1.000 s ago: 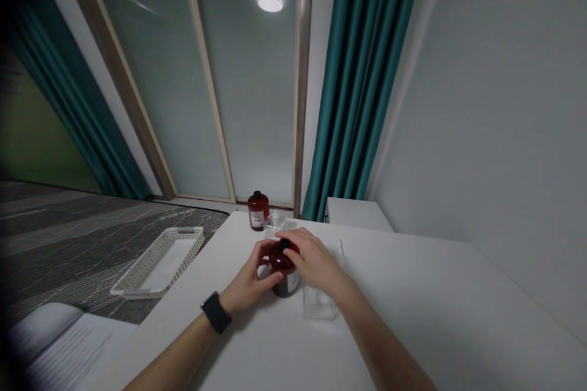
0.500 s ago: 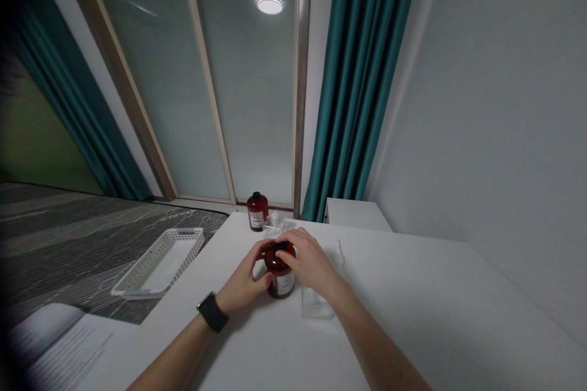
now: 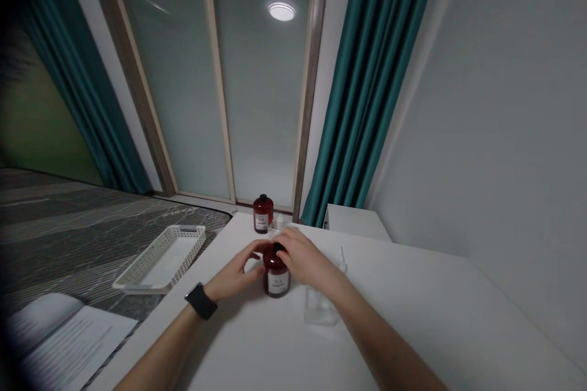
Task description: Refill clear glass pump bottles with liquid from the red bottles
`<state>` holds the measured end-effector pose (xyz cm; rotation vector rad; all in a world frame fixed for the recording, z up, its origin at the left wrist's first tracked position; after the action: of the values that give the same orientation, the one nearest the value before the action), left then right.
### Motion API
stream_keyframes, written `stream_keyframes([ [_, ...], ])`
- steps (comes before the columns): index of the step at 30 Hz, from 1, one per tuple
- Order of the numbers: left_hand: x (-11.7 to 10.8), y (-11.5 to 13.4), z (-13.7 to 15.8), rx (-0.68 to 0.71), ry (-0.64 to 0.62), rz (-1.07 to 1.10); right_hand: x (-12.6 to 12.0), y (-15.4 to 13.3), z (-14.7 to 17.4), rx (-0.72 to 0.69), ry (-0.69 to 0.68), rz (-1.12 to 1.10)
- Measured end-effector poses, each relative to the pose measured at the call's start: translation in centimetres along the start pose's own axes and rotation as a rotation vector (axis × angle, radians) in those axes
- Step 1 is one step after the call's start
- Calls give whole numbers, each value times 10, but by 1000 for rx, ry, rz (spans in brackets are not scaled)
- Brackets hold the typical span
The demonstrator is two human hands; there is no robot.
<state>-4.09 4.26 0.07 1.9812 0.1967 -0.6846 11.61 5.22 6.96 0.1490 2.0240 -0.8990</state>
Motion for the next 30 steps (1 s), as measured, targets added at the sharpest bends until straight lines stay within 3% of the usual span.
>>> stream_keyframes([
  [8, -22, -6, 20, -45, 115, -74, 20, -5, -30, -28, 33, 18],
  [17, -58, -22, 31, -147, 363, -269, 50, -2, -96, -10, 18, 81],
  [24, -54, -53, 23, -293, 634, -371, 65, 3, -129, -20, 74, 29],
  [30, -40, -80, 26, -459, 551, -442, 40, 14, -130, -27, 173, -14],
])
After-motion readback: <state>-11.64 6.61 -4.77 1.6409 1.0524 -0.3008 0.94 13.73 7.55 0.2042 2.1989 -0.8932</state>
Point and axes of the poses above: each hand's wrist, its own z-axis away from the middle knuckle, its own x-axis out of the palm, y = z × x, the point moved 5 cm from there along -z, towards the middle knuckle, and after that the axes turned 9 degrees about -z, right-handed, at the moved point
